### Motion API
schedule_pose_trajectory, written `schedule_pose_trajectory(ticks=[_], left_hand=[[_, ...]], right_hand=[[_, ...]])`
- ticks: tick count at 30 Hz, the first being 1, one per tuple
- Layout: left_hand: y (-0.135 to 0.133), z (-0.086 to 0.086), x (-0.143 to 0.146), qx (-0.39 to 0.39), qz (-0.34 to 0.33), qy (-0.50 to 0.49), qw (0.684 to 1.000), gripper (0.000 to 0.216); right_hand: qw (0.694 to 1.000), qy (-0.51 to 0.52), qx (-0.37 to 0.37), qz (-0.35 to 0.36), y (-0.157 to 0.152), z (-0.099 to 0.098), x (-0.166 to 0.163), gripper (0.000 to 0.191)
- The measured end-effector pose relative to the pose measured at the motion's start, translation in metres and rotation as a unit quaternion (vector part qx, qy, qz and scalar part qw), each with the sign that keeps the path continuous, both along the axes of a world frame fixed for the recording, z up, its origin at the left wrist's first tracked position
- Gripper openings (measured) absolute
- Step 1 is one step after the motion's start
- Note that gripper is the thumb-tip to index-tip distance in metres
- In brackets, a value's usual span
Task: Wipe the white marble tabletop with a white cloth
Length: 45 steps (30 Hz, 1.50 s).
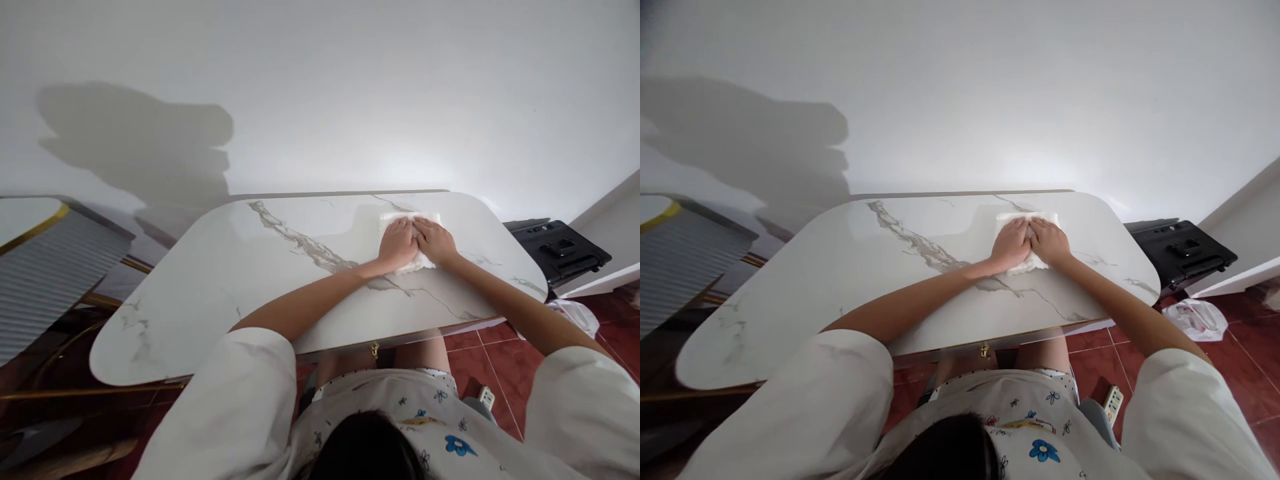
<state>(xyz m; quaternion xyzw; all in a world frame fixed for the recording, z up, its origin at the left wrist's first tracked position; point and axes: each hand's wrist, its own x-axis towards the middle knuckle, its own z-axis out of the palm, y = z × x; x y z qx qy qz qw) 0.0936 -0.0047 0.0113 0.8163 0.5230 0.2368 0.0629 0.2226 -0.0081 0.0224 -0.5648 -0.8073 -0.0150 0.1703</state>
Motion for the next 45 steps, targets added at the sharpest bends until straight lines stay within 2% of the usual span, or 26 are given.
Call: schedule_pose_trajectory(ticks=[7, 14, 20, 25, 29, 33, 45], left_hand=[[0.058, -0.002, -0.028, 0.016, 0.051, -0.006, 0.999, 0.044], [0.104, -0.008, -0.045, 0.025, 0.055, 0.040, 0.997, 0.045], [0.132, -0.010, -0.046, 0.028, 0.071, 0.037, 0.996, 0.044], [0.147, -0.008, -0.033, 0.032, 0.077, 0.043, 0.996, 0.038], [0.148, -0.006, -0.017, 0.030, 0.071, 0.035, 0.996, 0.036], [0.138, -0.005, -0.005, 0.034, 0.049, 0.029, 0.998, 0.039], [0.078, -0.008, 0.005, 0.036, -0.019, 0.049, 0.998, 0.046]], right_hand=[[0.999, 0.014, 0.000, 0.029, 0.064, 0.001, -0.030, 0.042], [1.000, 0.026, -0.009, 0.014, 0.110, -0.001, -0.051, 0.042], [1.000, 0.016, -0.009, 0.024, 0.138, 0.000, -0.052, 0.043], [0.999, 0.023, 0.000, 0.024, 0.155, -0.003, -0.039, 0.044], [1.000, 0.017, 0.003, 0.009, 0.156, -0.005, -0.023, 0.044], [1.000, 0.010, 0.008, -0.004, 0.144, -0.006, -0.010, 0.045], [0.999, -0.021, 0.018, -0.028, 0.066, -0.003, 0.002, 0.045]])
